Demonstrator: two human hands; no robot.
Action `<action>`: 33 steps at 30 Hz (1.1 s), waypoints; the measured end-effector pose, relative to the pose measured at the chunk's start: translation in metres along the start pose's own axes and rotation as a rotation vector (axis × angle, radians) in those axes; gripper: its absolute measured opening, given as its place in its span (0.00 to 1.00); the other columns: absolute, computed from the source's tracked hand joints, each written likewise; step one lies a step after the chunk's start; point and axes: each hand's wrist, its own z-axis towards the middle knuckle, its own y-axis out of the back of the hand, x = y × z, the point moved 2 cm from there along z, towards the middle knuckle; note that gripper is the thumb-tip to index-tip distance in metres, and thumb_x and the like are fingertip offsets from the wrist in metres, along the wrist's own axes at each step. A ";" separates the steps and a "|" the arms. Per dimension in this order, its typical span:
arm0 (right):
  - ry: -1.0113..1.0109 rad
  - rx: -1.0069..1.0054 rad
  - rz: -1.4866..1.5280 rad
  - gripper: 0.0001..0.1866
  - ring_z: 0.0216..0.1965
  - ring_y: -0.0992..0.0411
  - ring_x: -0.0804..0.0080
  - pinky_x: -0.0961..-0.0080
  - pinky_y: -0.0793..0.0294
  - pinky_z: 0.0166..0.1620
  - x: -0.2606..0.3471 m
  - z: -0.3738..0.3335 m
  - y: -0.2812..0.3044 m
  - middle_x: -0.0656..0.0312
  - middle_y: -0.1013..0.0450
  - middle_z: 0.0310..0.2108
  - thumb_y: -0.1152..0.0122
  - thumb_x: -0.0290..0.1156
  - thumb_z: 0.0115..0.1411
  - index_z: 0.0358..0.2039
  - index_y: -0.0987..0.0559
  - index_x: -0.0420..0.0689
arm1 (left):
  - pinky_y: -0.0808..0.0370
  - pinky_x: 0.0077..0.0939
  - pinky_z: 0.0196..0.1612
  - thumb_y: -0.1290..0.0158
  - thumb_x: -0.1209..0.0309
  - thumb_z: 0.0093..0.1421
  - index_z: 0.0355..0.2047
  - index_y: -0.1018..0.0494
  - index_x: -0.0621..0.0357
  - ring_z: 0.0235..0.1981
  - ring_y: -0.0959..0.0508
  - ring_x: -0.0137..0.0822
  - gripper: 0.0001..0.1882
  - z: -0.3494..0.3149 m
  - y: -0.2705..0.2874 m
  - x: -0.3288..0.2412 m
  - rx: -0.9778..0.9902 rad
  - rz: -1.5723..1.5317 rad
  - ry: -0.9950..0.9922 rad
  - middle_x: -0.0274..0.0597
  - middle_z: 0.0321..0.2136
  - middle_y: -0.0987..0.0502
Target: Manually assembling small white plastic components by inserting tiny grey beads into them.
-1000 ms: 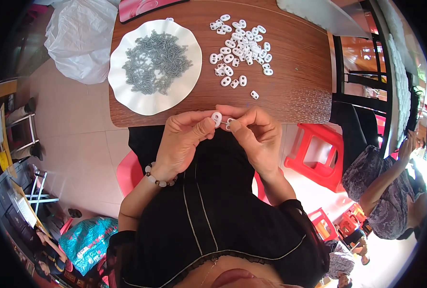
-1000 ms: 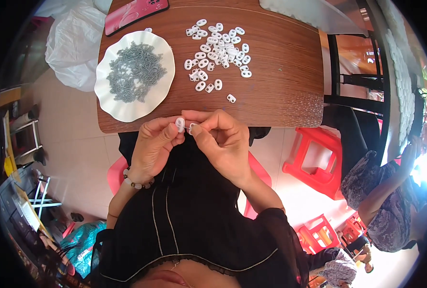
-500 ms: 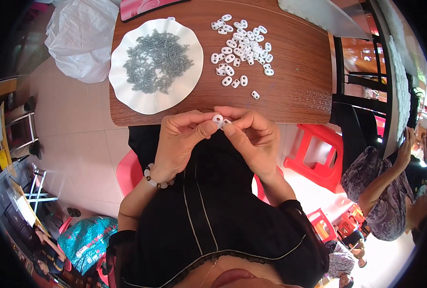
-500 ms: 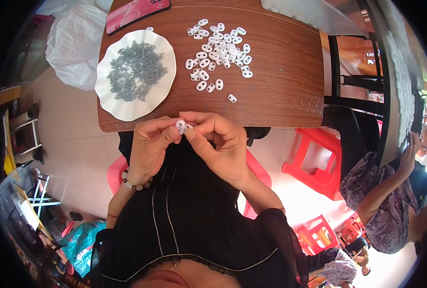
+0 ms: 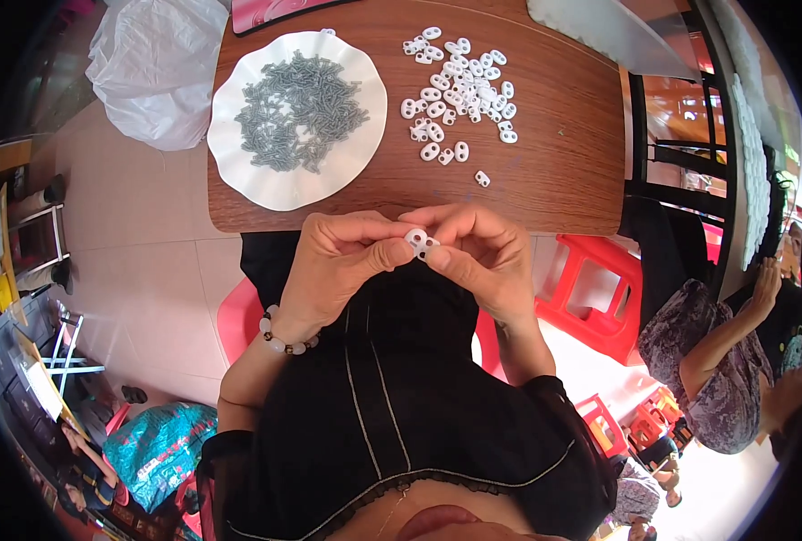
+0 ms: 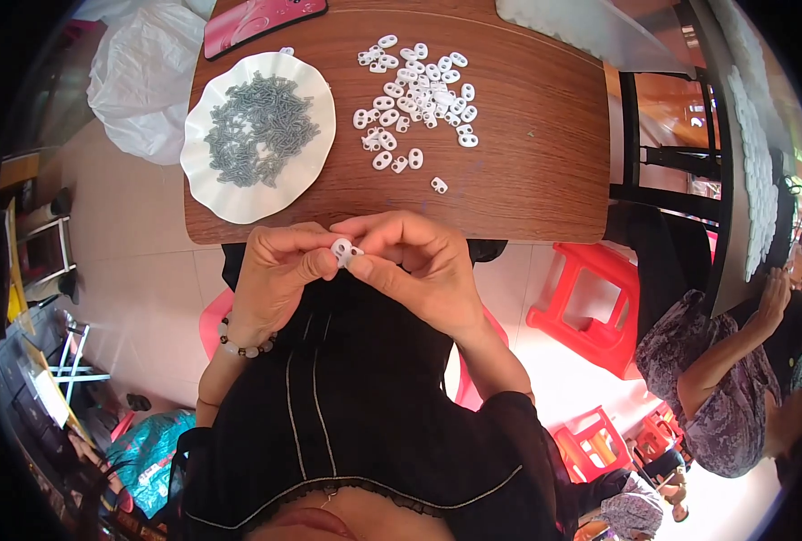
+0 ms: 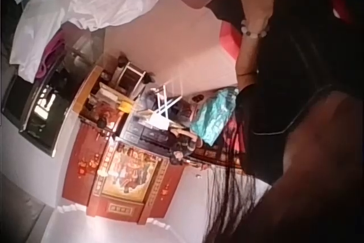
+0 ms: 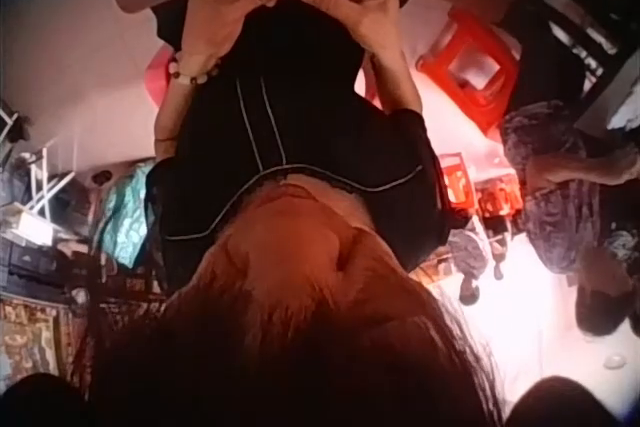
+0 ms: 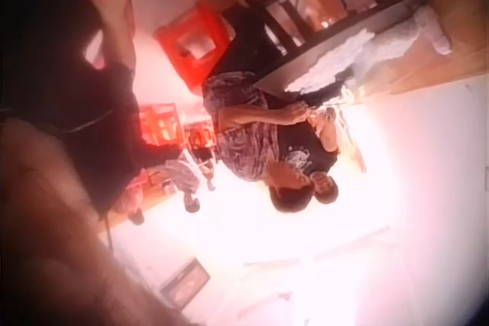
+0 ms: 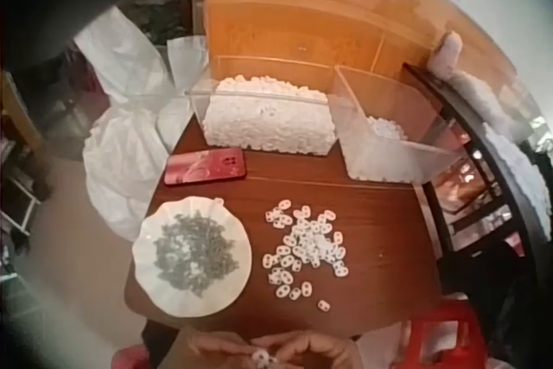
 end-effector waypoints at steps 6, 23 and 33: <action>0.058 0.052 -0.074 0.19 0.56 0.32 0.59 0.65 0.31 0.57 0.006 0.004 -0.006 0.45 0.31 0.54 0.39 0.28 0.60 0.50 0.27 0.33 | 0.28 0.17 0.36 0.38 0.75 0.55 0.37 0.20 0.66 0.30 0.25 0.24 0.10 0.000 -0.003 -0.008 0.018 -0.032 0.056 0.41 0.31 0.20; 0.212 0.243 -0.360 0.23 0.54 0.30 0.54 0.63 0.31 0.54 0.010 0.000 -0.011 0.44 0.29 0.53 0.44 0.41 0.63 0.48 0.24 0.33 | 0.24 0.17 0.37 0.38 0.75 0.56 0.37 0.20 0.66 0.31 0.22 0.24 0.09 -0.005 -0.003 -0.017 0.086 0.040 0.054 0.42 0.29 0.18; 0.253 0.235 -0.464 0.20 0.53 0.30 0.57 0.68 0.29 0.52 0.010 -0.003 -0.013 0.48 0.30 0.54 0.46 0.32 0.64 0.55 0.29 0.38 | 0.24 0.16 0.35 0.38 0.75 0.55 0.36 0.20 0.67 0.30 0.22 0.23 0.09 -0.007 0.000 -0.015 0.067 0.009 0.115 0.42 0.29 0.19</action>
